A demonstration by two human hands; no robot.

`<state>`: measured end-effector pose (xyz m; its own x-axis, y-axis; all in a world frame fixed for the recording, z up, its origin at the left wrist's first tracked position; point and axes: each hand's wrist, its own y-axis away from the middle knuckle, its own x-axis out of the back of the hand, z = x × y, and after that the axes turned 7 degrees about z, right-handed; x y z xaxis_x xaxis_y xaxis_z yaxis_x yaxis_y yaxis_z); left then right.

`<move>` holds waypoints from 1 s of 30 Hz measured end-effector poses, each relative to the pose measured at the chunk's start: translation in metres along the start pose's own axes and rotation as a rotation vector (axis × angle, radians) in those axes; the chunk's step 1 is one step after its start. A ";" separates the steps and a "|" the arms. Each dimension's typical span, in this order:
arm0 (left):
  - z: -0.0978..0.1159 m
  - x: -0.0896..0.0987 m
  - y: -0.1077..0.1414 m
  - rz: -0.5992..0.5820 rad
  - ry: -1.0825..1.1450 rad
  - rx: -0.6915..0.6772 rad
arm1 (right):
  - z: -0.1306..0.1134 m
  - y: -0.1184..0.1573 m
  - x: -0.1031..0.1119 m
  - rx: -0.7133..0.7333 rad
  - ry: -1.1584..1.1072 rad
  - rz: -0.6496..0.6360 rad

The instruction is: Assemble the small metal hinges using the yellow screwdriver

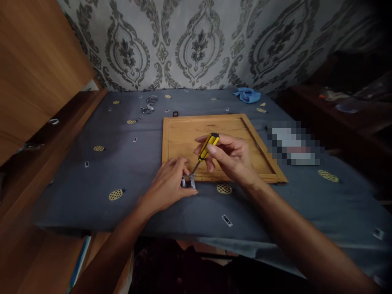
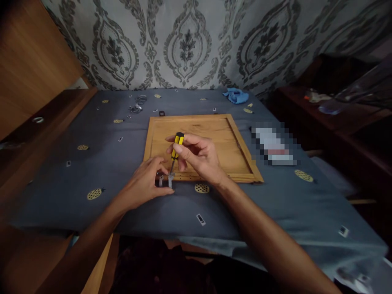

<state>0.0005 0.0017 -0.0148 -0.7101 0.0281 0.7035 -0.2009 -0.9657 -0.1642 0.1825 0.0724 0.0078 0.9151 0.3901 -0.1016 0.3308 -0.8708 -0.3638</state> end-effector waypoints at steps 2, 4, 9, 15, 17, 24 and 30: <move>-0.001 0.000 0.000 0.011 0.000 -0.014 | -0.001 0.000 -0.003 0.028 -0.005 0.018; -0.001 0.000 0.000 0.012 -0.002 -0.016 | -0.001 0.000 -0.006 0.052 -0.020 0.036; -0.001 0.002 0.000 0.004 0.010 0.002 | -0.003 0.002 -0.011 0.102 -0.015 0.124; -0.004 0.001 0.001 0.013 0.040 0.008 | -0.012 0.001 -0.008 0.205 -0.002 0.245; -0.005 0.001 0.001 0.009 0.040 0.014 | -0.012 0.001 -0.008 0.186 -0.005 0.201; -0.001 0.003 0.000 0.000 0.045 0.024 | -0.003 0.003 -0.012 0.079 -0.008 0.117; 0.000 0.004 0.000 -0.003 0.049 0.020 | -0.002 0.005 -0.014 0.063 0.004 0.120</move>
<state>-0.0019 0.0020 -0.0119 -0.7422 0.0430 0.6688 -0.1900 -0.9705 -0.1484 0.1718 0.0623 0.0095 0.9483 0.2825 -0.1443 0.2036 -0.8908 -0.4062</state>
